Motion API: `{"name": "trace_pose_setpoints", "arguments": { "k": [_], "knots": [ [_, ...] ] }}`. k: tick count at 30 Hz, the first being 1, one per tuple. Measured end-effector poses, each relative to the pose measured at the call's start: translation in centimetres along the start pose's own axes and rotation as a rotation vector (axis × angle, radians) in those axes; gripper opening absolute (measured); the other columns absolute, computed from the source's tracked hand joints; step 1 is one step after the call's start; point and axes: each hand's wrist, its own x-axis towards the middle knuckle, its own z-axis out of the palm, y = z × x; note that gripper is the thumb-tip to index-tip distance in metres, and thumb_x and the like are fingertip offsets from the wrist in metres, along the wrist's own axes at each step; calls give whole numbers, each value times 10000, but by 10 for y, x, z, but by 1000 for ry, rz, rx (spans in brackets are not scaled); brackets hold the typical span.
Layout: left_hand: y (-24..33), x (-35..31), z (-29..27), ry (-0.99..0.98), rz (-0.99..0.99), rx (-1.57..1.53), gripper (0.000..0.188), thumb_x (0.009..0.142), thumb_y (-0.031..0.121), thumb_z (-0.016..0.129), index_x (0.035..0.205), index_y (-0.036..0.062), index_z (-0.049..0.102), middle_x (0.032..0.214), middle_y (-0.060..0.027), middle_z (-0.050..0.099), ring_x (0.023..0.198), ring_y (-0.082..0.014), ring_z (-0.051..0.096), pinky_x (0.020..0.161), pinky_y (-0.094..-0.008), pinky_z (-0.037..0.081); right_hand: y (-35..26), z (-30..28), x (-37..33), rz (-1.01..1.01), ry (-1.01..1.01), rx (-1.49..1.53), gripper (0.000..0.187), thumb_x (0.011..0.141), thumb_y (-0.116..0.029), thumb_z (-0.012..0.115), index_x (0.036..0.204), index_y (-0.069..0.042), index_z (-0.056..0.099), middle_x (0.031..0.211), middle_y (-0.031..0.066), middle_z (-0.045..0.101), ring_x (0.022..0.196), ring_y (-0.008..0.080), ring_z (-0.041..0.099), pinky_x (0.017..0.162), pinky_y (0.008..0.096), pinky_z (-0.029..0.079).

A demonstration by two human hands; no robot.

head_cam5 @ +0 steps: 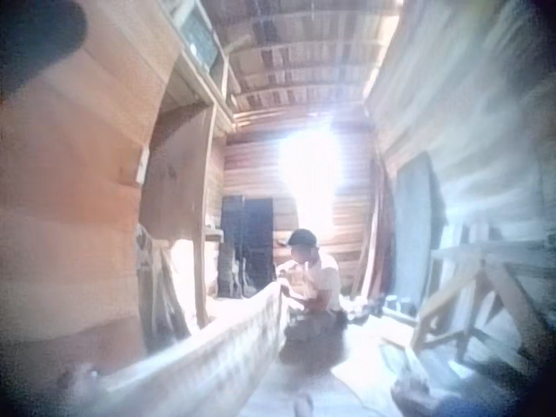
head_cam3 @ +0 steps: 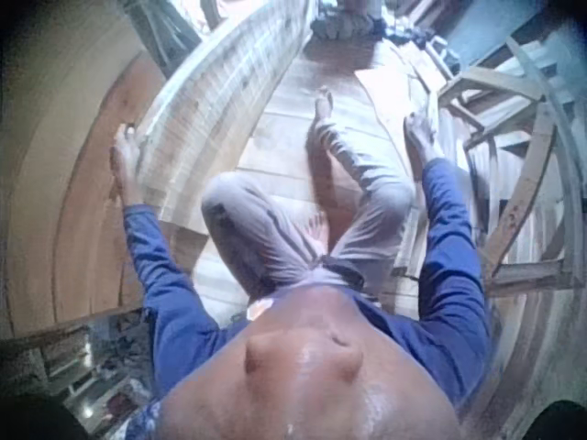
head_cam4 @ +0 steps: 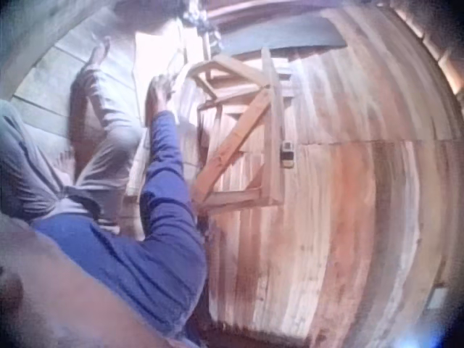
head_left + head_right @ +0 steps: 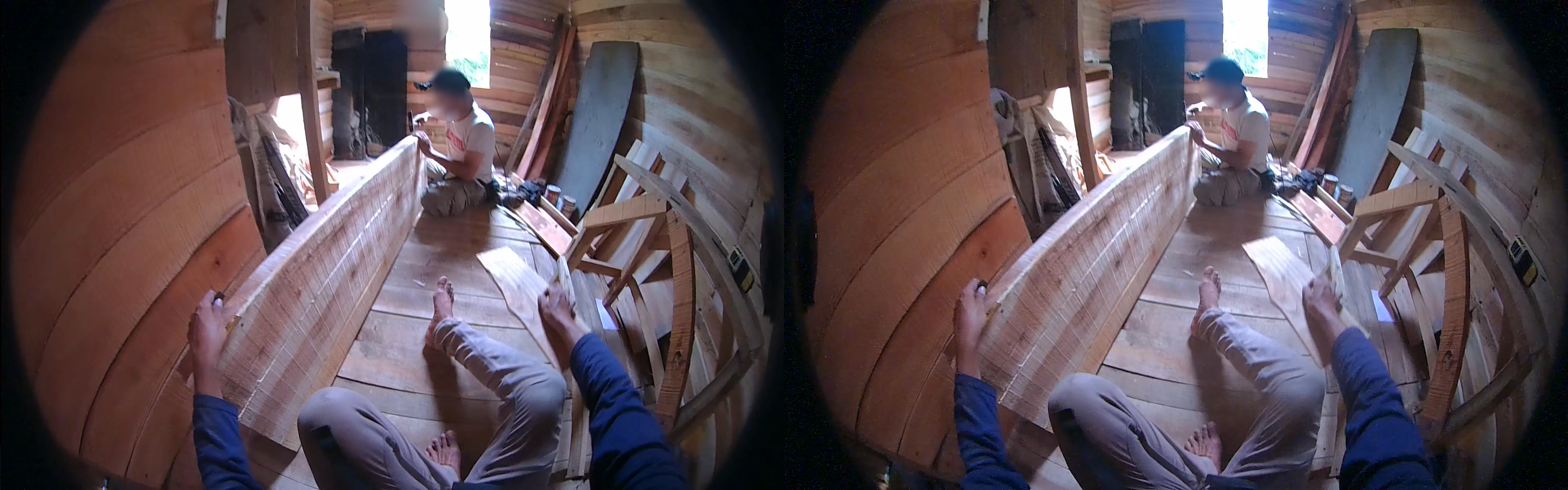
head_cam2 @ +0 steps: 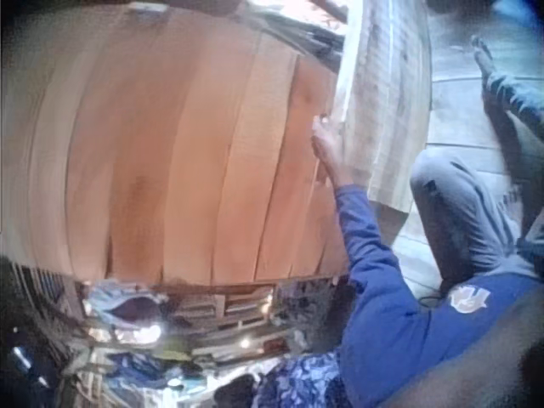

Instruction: The person positions a metal hinge onto a wooden plank, aligns it, and uses a hammer to drive nails into the hinge and wood. They then use a staple gun to secure the hinge further.

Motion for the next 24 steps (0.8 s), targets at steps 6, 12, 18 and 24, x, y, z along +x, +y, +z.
{"name": "trace_pose_setpoints", "arguments": {
  "k": [6, 12, 18, 24],
  "knots": [
    [-14, 6, 4, 54, 10, -25, 251, 932, 188, 485, 1083, 17, 589, 1005, -230, 637, 953, -400, 603, 776, -466, 458, 1, 22, -69, 174, -12, -60, 212, 780, -274, 594, 857, -88, 658, 1077, 103, 574, 1097, 319, 481, 926, 525, 349],
    [-12, 6, -2, 80, 52, -31, 227, 928, 165, 493, 1056, 5, 590, 999, -229, 632, 952, -398, 598, 778, -452, 451, -12, 55, -94, 115, -116, -184, 245, 815, -306, 586, 965, -125, 654, 1189, 65, 517, 1156, 305, 436, 910, 519, 357],
    [-8, 2, 0, 144, 114, -13, 217, 929, 164, 486, 1032, 1, 587, 985, -235, 627, 943, -405, 595, 769, -454, 447, 7, 126, -96, 247, -86, -136, 311, 814, -329, 598, 987, -75, 638, 1146, 105, 534, 1136, 328, 456, 908, 532, 365],
    [-19, 3, 2, 130, 87, -29, 217, 930, 172, 482, 1013, -2, 583, 970, -242, 625, 929, -419, 594, 752, -466, 446, 8, 162, -101, 250, -89, -87, 334, 821, -341, 603, 965, -44, 647, 1008, 120, 583, 978, 293, 517, 804, 469, 414]
  ]
}}
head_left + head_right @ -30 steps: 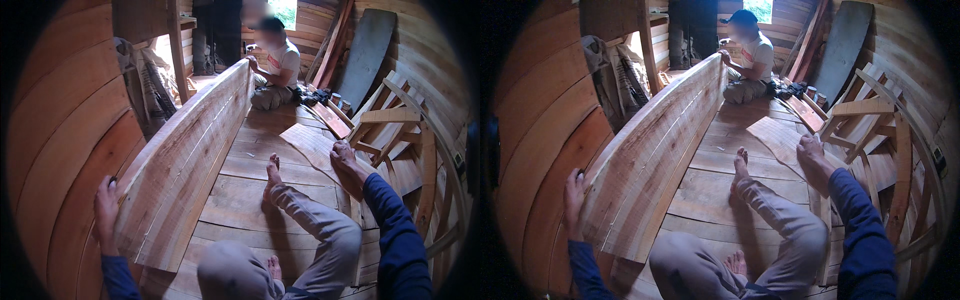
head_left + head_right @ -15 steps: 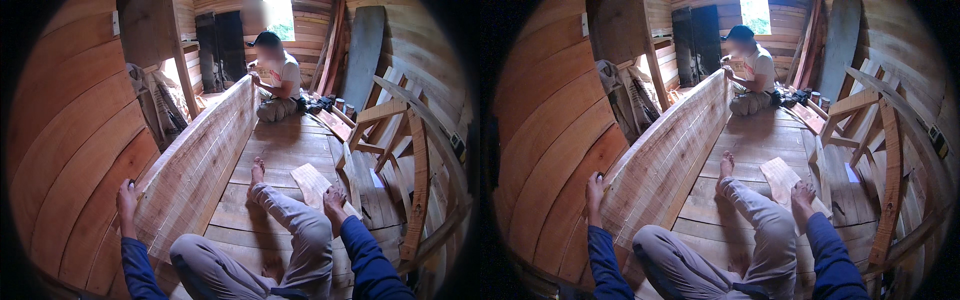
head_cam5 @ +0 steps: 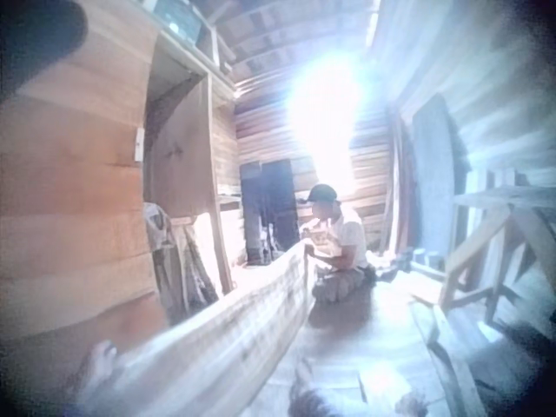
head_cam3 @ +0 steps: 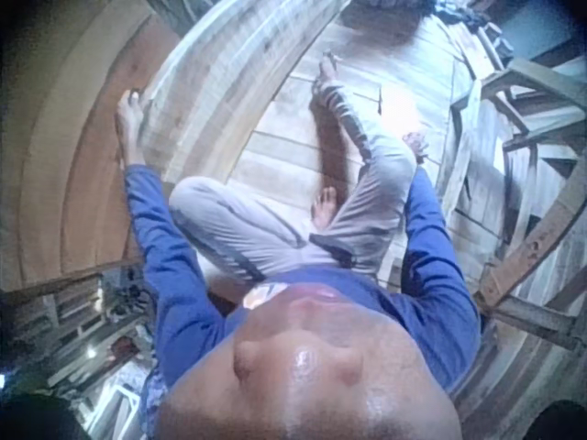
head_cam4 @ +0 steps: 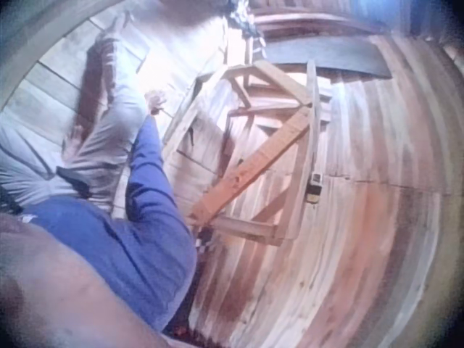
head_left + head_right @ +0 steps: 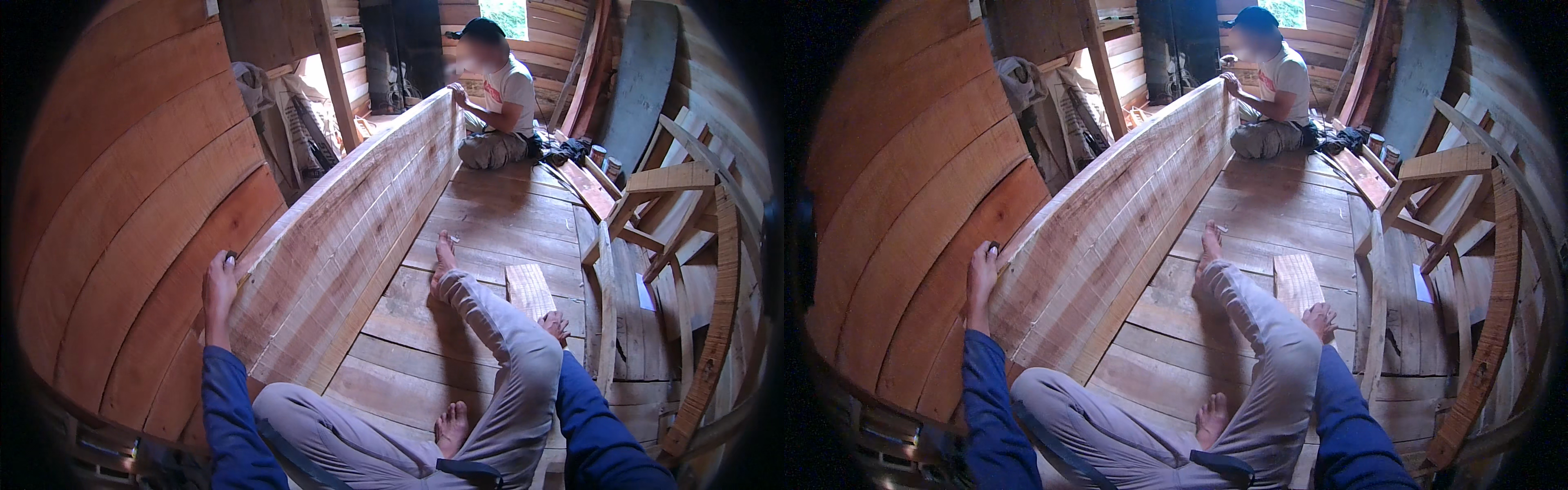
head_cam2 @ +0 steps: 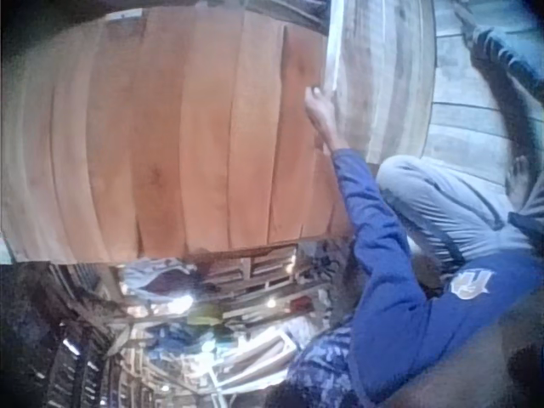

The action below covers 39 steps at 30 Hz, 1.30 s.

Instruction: The person positions a metal hinge onto a wooden plank, aligns it, and uses a hammer to drive nails into the hinge and wood. They then use a staple gun to secure the hinge further.

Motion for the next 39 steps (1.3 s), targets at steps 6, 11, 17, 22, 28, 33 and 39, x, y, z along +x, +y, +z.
{"name": "trace_pose_setpoints", "arguments": {
  "k": [6, 11, 17, 22, 28, 33, 39],
  "knots": [
    [17, 0, 1, -37, -37, 10, 227, 923, 180, 489, 1038, 12, 589, 1000, -243, 624, 957, -413, 594, 760, -475, 453, 17, 19, 17, -123, -116, 172, 363, 828, -353, 609, 943, -12, 656, 870, 135, 631, 819, 258, 578, 699, 406, 464],
    [17, 5, 3, -24, -61, -4, 262, 926, 209, 481, 1097, 44, 590, 1032, -221, 631, 983, -398, 594, 781, -481, 462, -10, -45, 57, -184, -725, 577, 461, 948, -410, 492, 1181, -21, 574, 1092, 74, 627, 868, 148, 624, 669, 285, 518],
    [17, 5, -4, -71, -113, 45, 260, 933, 235, 476, 1089, 64, 595, 1025, -204, 640, 974, -405, 595, 778, -483, 462, -147, -166, -21, -710, -1074, 472, 609, 879, -531, 547, 1210, -21, 549, 1169, 96, 597, 1026, 230, 567, 800, 400, 481],
    [20, -1, -8, 6, -61, -21, 243, 925, 226, 487, 1049, 46, 595, 1000, -221, 634, 952, -410, 599, 756, -482, 466, -205, -193, -74, -1013, -777, -270, 606, 840, -537, 575, 1191, -42, 564, 1191, 170, 577, 1040, 317, 568, 818, 421, 474],
    [29, -11, -9, 58, -65, -71, 219, 920, 230, 497, 1003, 57, 601, 975, -217, 642, 935, -409, 607, 757, -496, 471, -229, -180, -86, -1018, -806, -425, 594, 826, -515, 590, 1192, -48, 557, 1208, 189, 556, 1017, 343, 575, 818, 433, 476],
    [25, -7, -13, 37, -114, -21, 206, 932, 235, 482, 961, 60, 588, 957, -207, 655, 916, -404, 616, 766, -499, 475, -242, -183, -87, -1018, -774, -453, 585, 815, -496, 602, 1192, -52, 551, 1222, 205, 539, 998, 364, 581, 818, 443, 478],
    [20, -13, -12, 127, -88, -129, 232, 936, 219, 487, 1013, 42, 615, 964, -216, 651, 907, -398, 620, 766, -485, 473, -246, -182, -86, -1008, -773, -469, 577, 801, -473, 618, 1193, -57, 544, 1239, 224, 518, 975, 390, 587, 819, 454, 480]
  ]
}}
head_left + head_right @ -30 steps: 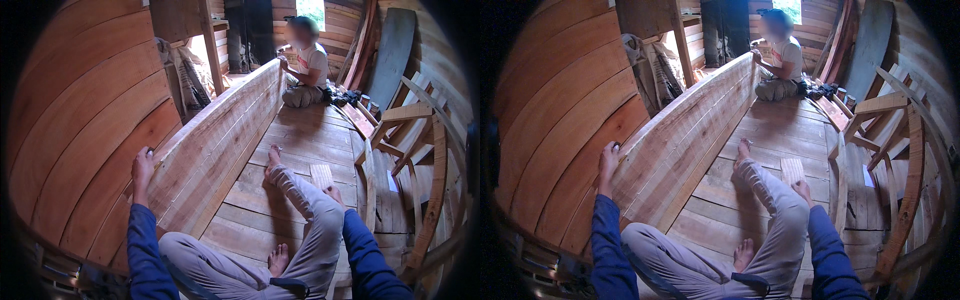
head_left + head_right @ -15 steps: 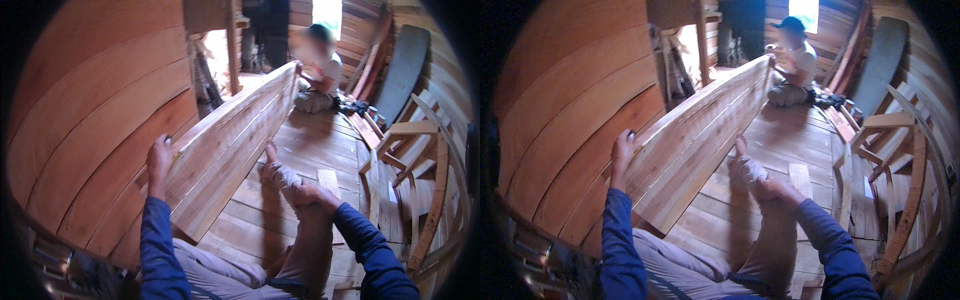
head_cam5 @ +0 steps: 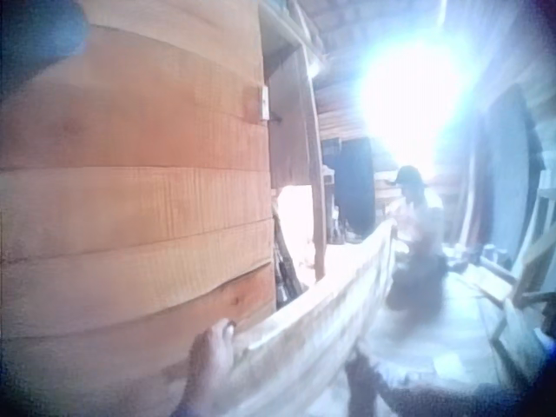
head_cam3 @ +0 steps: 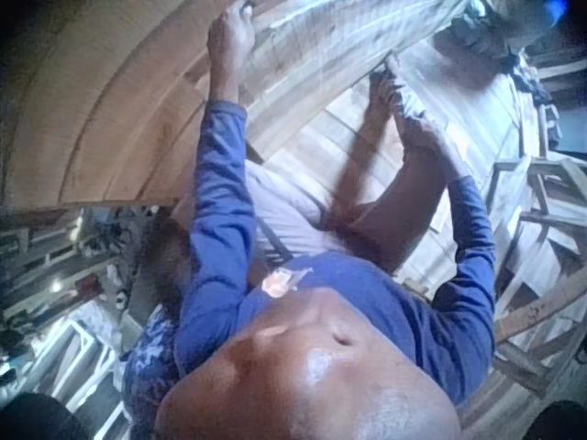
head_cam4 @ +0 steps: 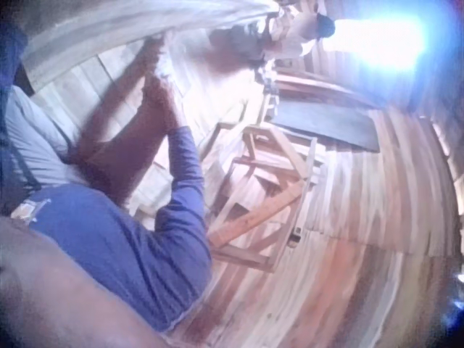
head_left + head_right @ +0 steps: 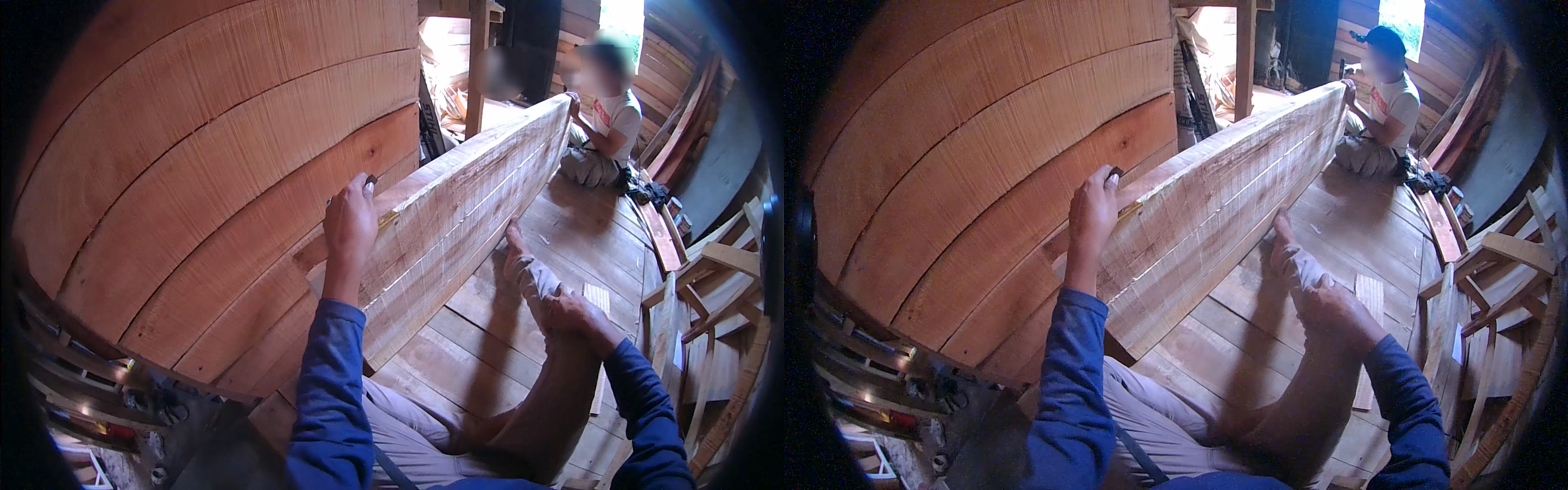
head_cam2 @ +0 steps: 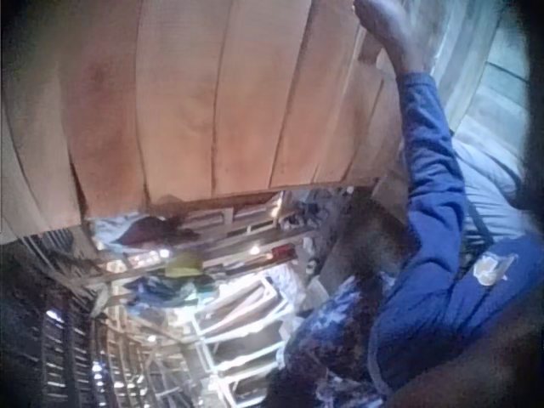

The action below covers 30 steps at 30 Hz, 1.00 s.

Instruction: The person positions a metal hinge onto a wooden plank, aligns it, and uses a hammer to drive nails into the hinge and wood. They then use a staple gun to secure the hinge further.

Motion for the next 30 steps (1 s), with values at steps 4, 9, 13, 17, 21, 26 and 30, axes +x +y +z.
{"name": "trace_pose_setpoints", "arguments": {
  "k": [4, 9, 13, 17, 21, 26, 30],
  "knots": [
    [-3, 3, 8, 23, -28, -106, 246, 938, 211, 496, 1035, 22, 620, 965, -223, 647, 897, -397, 620, 750, -468, 477, 5, -3, -3, 18, 13, 7, 572, 792, -458, 628, 1193, -60, 539, 1250, 237, 505, 960, 407, 592, 819, 462, 482],
    [0, 4, 0, 12, -48, -204, 236, 948, 203, 493, 1006, 7, 611, 908, -226, 647, 863, -396, 623, 702, -449, 471, 13, 0, -8, 22, 48, 39, 569, 780, -439, 640, 1194, -64, 533, 1265, 253, 487, 941, 429, 598, 819, 472, 484],
    [-3, 5, 5, 110, -8, -231, 204, 961, 192, 503, 934, 15, 601, 692, -61, 589, 637, -140, 565, 590, -311, 444, 23, 11, -18, 13, 143, 111, 546, 770, -394, 659, 1200, -84, 529, 1279, 281, 451, 961, 459, 584, 840, 489, 482],
    [-6, 5, 5, 123, -23, -271, 212, 972, 205, 492, 949, 25, 601, 684, -37, 574, 618, -112, 533, 568, -286, 427, 26, 20, -13, 3, 216, 216, 540, 756, -369, 678, 1198, -100, 526, 1280, 290, 434, 1035, 462, 550, 868, 499, 476],
    [2, 4, 0, 113, -9, -228, 218, 979, 216, 483, 963, 29, 592, 659, -24, 536, 605, -101, 505, 559, -284, 417, 29, 27, -7, -80, 333, 186, 414, 805, -245, 615, 1181, -99, 524, 1180, 300, 487, 911, 491, 583, 802, 531, 486],
    [16, 2, -2, 173, 69, -253, 236, 989, 229, 467, 983, 23, 580, 640, -11, 477, 604, -95, 465, 558, -284, 403, 51, 46, -6, -27, 325, 255, 532, 743, -258, 678, 1229, -113, 517, 1298, 327, 423, 994, 506, 562, 845, 522, 482],
    [24, -1, -14, 97, 67, -155, 253, 971, 233, 488, 1030, 5, 579, 837, -186, 629, 769, -308, 628, 676, -365, 472, 48, 46, -3, 12, 304, 328, 592, 704, -254, 717, 1239, -96, 520, 1362, 303, 379, 1072, 490, 529, 899, 492, 468]
  ]
}}
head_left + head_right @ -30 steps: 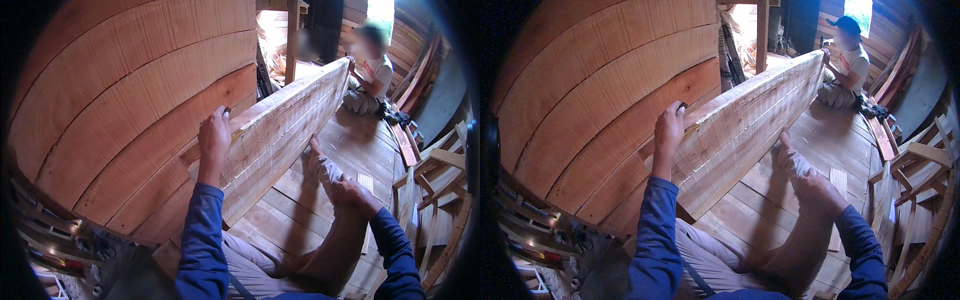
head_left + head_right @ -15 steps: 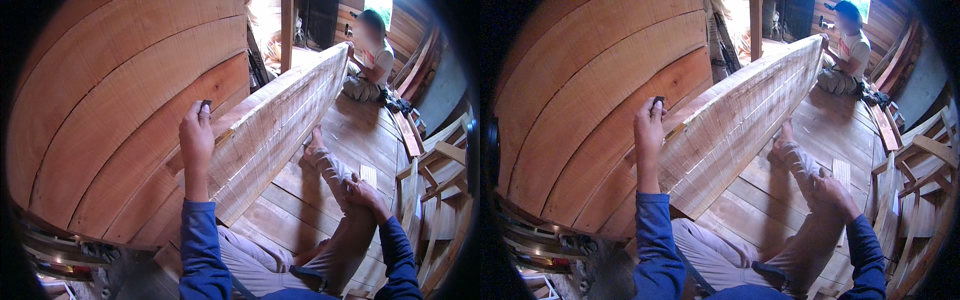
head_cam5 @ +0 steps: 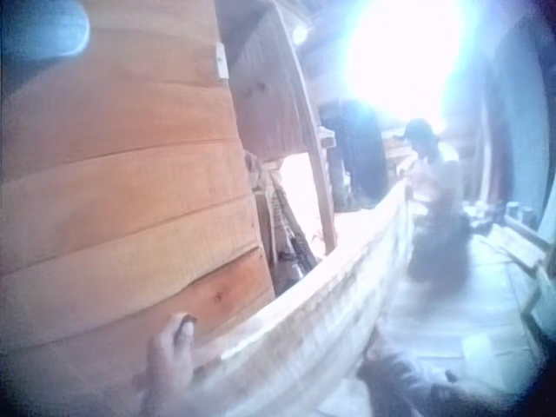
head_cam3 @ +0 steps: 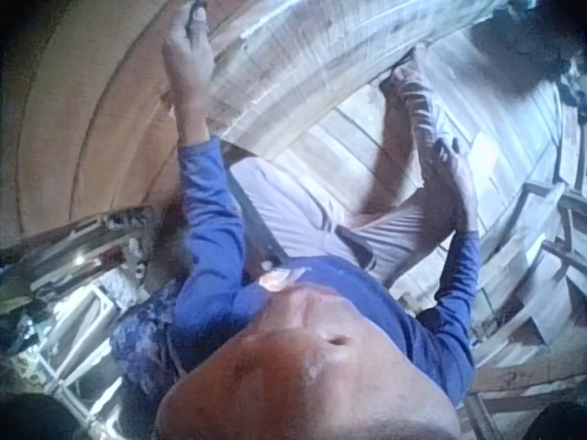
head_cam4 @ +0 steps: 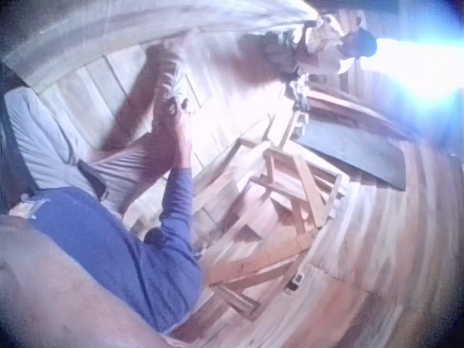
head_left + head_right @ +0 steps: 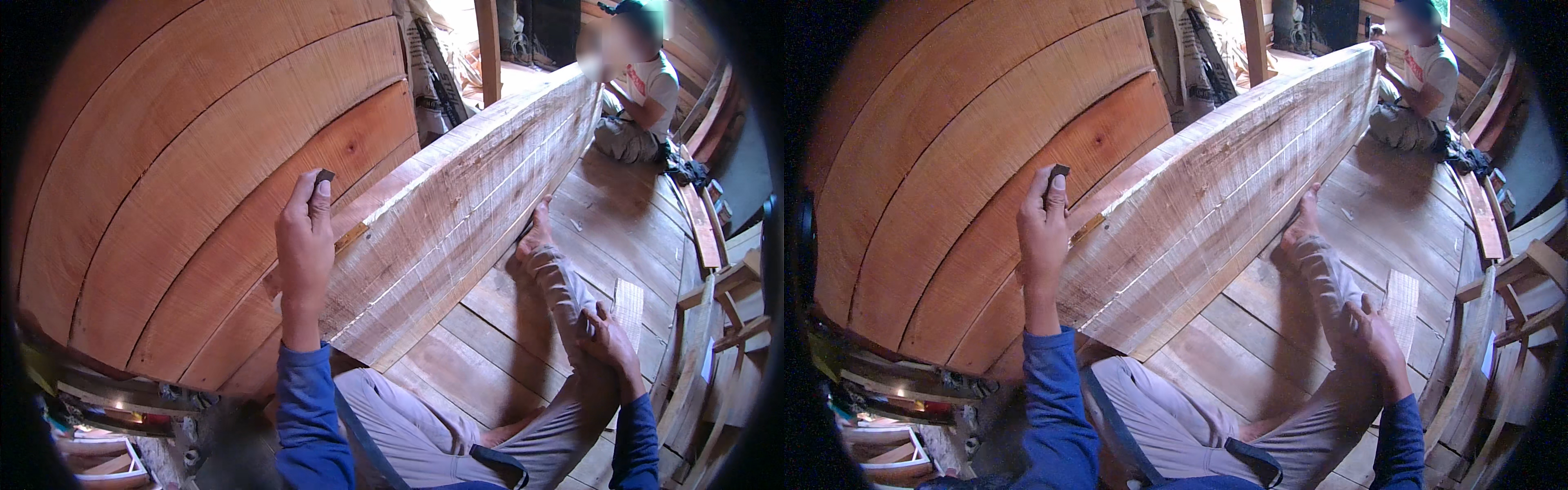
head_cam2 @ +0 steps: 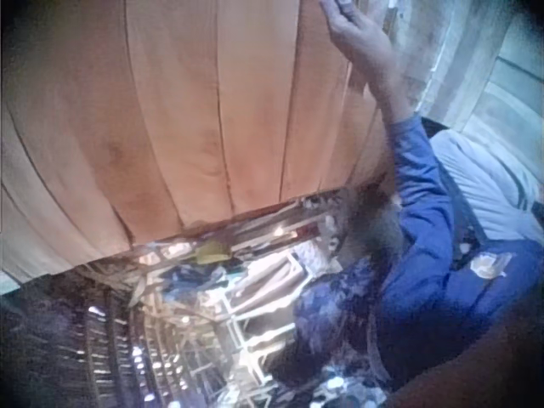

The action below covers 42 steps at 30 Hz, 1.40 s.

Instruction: The person positions a metal hinge onto a wooden plank, aligns it, and uses a hammer to drive nails into the hinge and wood. They then use a staple gun to secure the hinge further.

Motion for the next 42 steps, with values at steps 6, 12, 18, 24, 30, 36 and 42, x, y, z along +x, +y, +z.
{"name": "trace_pose_setpoints", "arguments": {
  "k": [6, 12, 18, 24, 30, 36, 42],
  "knots": [
    [28, -10, -23, -323, -103, 217, 259, 876, 221, 618, 1026, 10, 604, 919, -203, 650, 837, -338, 644, 704, -390, 485, -15, -12, 4, 94, -81, 128, 714, 674, -237, 752, 1313, -75, 478, 1426, 281, 320, 1218, 460, 436, 998, 451, 411],
    [33, -21, -21, -429, 21, 456, 202, 814, 166, 663, 949, 20, 628, 909, -173, 651, 854, -350, 623, 740, -424, 474, -1, -1, 9, 23, -11, 88, 616, 704, -233, 724, 1260, -107, 490, 1398, 288, 355, 1099, 499, 510, 904, 502, 460],
    [21, -36, -13, -253, 466, 721, 103, 750, 78, 645, 840, 57, 597, 780, -103, 556, 750, -291, 591, 699, -401, 457, 1, -8, 11, 84, -59, 125, 691, 663, -193, 749, 1291, -77, 486, 1412, 286, 342, 1185, 456, 460, 973, 453, 425],
    [16, -37, -14, -234, 601, 832, 104, 730, 30, 611, 724, 59, 511, 714, -91, 490, 671, -250, 548, 627, -376, 422, 23, 14, 11, -19, 52, 89, 633, 677, -195, 750, 1254, -100, 505, 1370, 300, 384, 1109, 490, 506, 924, 483, 451],
    [11, -32, -15, -284, 562, 701, 124, 713, 11, 633, 777, 31, 529, 719, -113, 502, 695, -298, 543, 607, -421, 420, 21, 19, 16, 87, 7, 167, 665, 633, -130, 750, 1246, -63, 502, 1387, 270, 376, 1215, 450, 439, 997, 448, 406],
    [19, -41, -21, -286, 384, 608, 217, 719, -37, 623, 929, 4, 586, 803, -150, 549, 777, -335, 568, 671, -414, 453, 17, 17, 15, 65, 9, 195, 670, 640, -129, 752, 1256, -67, 494, 1392, 264, 371, 1231, 450, 421, 1008, 447, 396],
    [40, -59, -29, -186, 293, 648, 370, 751, -59, 621, 1113, 6, 579, 942, -180, 573, 897, -352, 570, 751, -427, 451, 23, 17, 17, 69, 7, 193, 667, 656, -119, 745, 1270, -69, 489, 1398, 254, 370, 1244, 440, 412, 1026, 444, 383]
  ]
}}
